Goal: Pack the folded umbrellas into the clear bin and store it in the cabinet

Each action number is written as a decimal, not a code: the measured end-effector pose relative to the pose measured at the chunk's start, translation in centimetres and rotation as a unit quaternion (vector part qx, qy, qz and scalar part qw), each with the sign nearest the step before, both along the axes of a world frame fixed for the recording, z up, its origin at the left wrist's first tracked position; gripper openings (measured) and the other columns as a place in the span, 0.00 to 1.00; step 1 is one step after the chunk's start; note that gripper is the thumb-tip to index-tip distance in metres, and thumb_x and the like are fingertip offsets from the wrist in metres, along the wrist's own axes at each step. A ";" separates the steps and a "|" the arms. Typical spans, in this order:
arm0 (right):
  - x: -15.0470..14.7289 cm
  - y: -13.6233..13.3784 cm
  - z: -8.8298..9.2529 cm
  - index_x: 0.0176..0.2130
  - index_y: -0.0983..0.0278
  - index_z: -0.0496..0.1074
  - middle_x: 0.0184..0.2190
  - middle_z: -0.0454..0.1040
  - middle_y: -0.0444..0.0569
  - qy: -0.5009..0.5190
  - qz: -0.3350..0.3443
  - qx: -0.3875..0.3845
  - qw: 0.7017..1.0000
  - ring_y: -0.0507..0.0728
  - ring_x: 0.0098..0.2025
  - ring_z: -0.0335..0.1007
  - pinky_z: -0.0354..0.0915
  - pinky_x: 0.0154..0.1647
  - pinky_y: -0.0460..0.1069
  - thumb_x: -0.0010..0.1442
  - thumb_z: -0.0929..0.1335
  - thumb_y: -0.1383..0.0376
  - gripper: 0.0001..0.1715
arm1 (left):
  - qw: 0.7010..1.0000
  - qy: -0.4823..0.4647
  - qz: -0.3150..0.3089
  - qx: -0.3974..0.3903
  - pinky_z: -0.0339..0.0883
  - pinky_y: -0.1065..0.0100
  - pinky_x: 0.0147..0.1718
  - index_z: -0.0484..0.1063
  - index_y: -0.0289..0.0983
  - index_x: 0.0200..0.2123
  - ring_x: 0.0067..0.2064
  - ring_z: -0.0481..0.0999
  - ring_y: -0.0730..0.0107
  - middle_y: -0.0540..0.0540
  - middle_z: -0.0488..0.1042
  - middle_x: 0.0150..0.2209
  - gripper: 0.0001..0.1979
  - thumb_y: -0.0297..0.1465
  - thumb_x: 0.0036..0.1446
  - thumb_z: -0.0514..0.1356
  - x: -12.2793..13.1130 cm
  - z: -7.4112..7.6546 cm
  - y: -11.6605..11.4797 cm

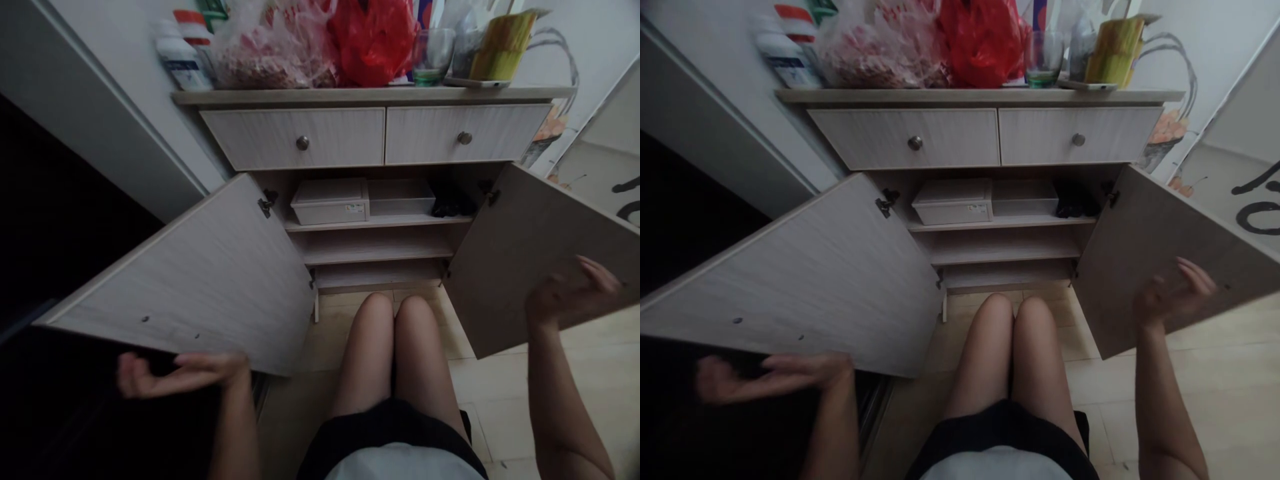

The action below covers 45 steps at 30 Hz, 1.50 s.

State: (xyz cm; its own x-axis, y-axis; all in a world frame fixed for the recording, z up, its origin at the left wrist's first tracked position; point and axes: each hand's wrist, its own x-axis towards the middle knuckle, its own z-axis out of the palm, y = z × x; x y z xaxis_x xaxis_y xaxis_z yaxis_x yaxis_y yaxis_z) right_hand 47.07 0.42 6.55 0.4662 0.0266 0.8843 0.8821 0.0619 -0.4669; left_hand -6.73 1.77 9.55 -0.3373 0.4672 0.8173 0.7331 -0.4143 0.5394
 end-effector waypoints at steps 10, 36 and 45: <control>-8.1 20.3 2.5 0.53 0.66 0.73 0.52 0.74 0.62 -0.198 0.192 -0.390 0.879 0.67 0.53 0.67 0.62 0.51 0.59 0.66 0.59 0.63 0.21 | 0.954 0.242 -0.152 -0.091 0.69 0.54 0.52 0.75 0.36 0.47 0.49 0.77 0.55 0.37 0.80 0.44 0.17 0.40 0.68 0.53 9.9 -3.0 16.9; -8.0 29.7 2.9 0.55 0.66 0.72 0.52 0.75 0.62 -0.195 0.112 -0.614 0.756 0.61 0.49 0.72 0.63 0.41 0.50 0.70 0.57 0.66 0.21 | 0.846 0.425 -0.128 -0.294 0.47 0.49 0.66 0.81 0.30 0.43 0.61 0.69 0.52 0.30 0.80 0.46 0.15 0.21 0.61 0.54 20.4 0.5 31.7; -7.1 30.0 3.5 0.53 0.68 0.72 0.52 0.74 0.62 -0.237 0.124 -0.571 0.776 0.63 0.50 0.70 0.63 0.41 0.51 0.68 0.58 0.70 0.20 | 0.854 0.449 -0.112 -0.239 0.52 0.48 0.64 0.78 0.33 0.50 0.60 0.70 0.53 0.34 0.78 0.50 0.21 0.20 0.64 0.48 19.3 -0.6 31.5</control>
